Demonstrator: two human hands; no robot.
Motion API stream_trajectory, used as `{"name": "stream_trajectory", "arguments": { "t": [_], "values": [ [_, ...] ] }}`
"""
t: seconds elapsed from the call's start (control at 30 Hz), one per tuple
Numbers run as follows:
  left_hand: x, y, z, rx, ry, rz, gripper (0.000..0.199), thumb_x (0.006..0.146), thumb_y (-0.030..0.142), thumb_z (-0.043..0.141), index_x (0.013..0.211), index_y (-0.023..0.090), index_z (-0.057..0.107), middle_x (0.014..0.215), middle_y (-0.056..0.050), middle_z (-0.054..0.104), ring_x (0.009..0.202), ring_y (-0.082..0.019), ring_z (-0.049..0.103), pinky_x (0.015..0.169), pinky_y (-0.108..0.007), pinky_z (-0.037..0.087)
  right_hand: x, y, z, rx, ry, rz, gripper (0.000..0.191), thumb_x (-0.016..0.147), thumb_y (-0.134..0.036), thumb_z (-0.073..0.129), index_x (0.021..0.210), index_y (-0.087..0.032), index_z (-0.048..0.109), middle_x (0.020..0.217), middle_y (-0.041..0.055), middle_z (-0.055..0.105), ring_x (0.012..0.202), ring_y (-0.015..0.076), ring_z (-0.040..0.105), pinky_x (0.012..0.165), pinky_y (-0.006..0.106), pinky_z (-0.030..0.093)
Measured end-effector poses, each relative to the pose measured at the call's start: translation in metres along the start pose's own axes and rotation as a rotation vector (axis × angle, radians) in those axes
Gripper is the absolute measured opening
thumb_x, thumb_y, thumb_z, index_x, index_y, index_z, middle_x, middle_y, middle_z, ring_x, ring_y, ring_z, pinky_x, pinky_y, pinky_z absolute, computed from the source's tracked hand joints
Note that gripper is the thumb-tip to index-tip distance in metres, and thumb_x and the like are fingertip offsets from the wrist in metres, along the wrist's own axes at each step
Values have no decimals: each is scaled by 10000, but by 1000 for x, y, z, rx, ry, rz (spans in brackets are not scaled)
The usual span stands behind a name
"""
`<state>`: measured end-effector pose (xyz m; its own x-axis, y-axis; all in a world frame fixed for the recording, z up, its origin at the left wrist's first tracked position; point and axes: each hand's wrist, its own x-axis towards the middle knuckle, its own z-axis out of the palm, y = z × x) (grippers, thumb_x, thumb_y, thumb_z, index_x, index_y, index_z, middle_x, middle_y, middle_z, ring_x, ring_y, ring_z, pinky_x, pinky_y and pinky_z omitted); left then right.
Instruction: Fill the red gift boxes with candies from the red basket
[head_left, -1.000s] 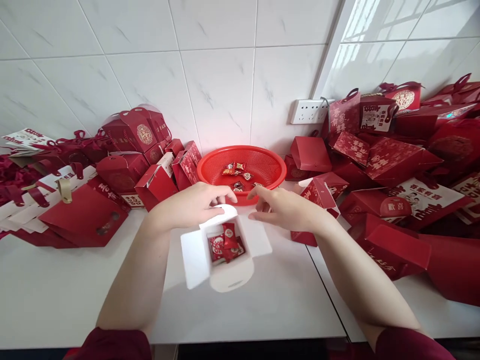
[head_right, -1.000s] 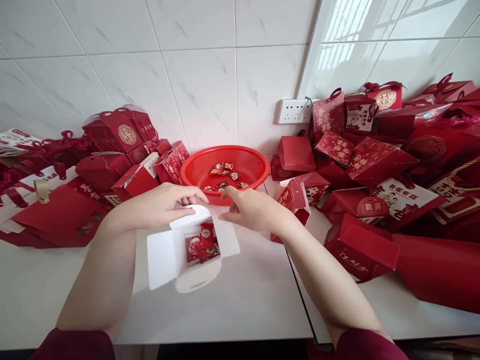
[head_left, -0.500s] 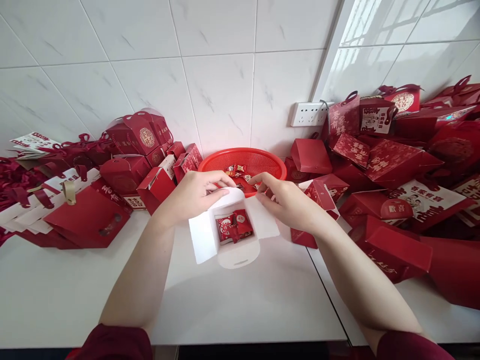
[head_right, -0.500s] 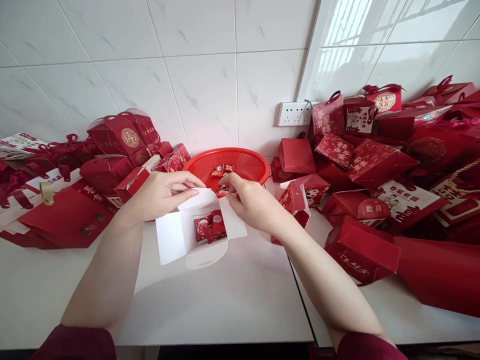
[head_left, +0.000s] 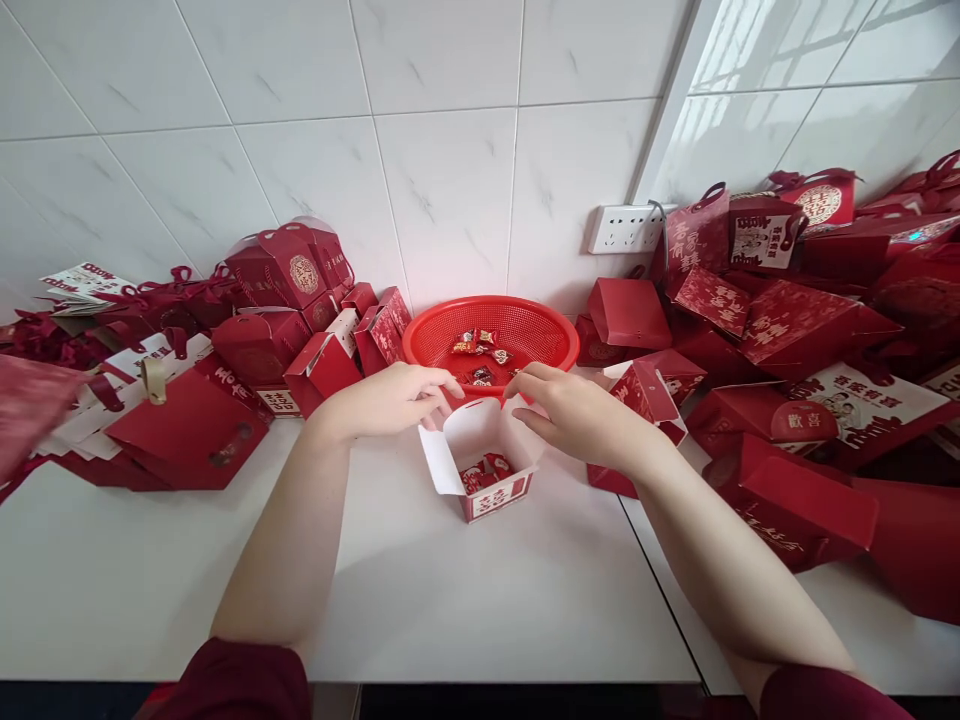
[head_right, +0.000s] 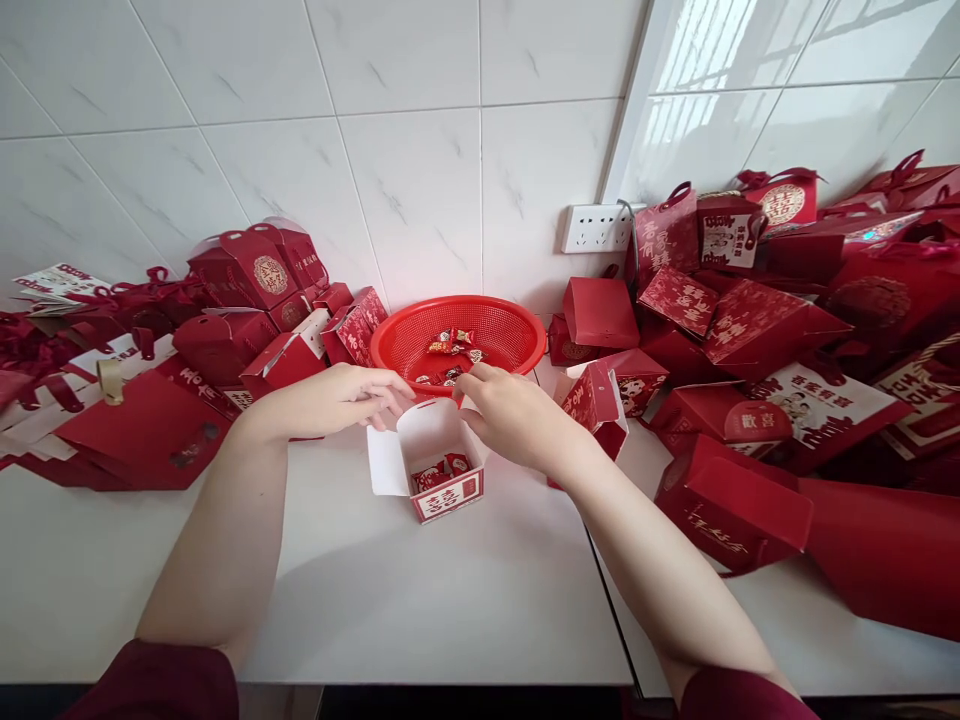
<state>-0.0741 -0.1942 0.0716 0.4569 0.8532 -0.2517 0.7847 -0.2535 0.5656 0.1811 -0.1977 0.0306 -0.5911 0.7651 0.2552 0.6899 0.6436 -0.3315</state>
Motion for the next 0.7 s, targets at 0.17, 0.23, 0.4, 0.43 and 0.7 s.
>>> {"name": "stream_trajectory", "arguments": {
  "t": [0.17,0.23,0.4,0.43,0.7],
  "values": [
    [-2,-12,-6,154,-31,10,534,781,88,432,1251,278,600,1222,-15,668,927,-161,676,731,-242,507,-6,-1,0,-27,-10,-58,225,967,-146,393,1046,-201,597,1082,41,626,863,172,606,688,278,397],
    [-4,-16,-8,233,39,-46,565,764,86,436,1274,275,589,1235,-21,660,991,-174,652,752,-247,501,-8,1,2,-176,30,14,252,964,-114,360,1021,-193,593,1018,51,637,785,182,596,631,295,352],
    [-10,-15,-8,274,19,-162,388,764,297,600,1143,221,636,1101,-45,700,976,-212,656,747,-261,497,-10,-1,4,-333,26,184,200,980,-188,365,949,-178,562,770,44,643,652,205,571,556,309,260],
    [-11,-11,-7,259,-15,-138,378,755,354,628,1110,223,645,1064,-38,709,949,-212,661,747,-264,494,-11,-2,3,-291,14,178,197,990,-223,365,965,-185,557,754,35,645,656,204,580,553,305,262],
    [4,10,18,299,18,-105,600,754,548,626,1274,255,564,1150,-66,683,953,-251,663,777,-321,481,-17,-15,-11,105,-160,7,324,918,-500,557,1094,-229,553,917,2,694,816,187,631,648,282,380]
  ]
}}
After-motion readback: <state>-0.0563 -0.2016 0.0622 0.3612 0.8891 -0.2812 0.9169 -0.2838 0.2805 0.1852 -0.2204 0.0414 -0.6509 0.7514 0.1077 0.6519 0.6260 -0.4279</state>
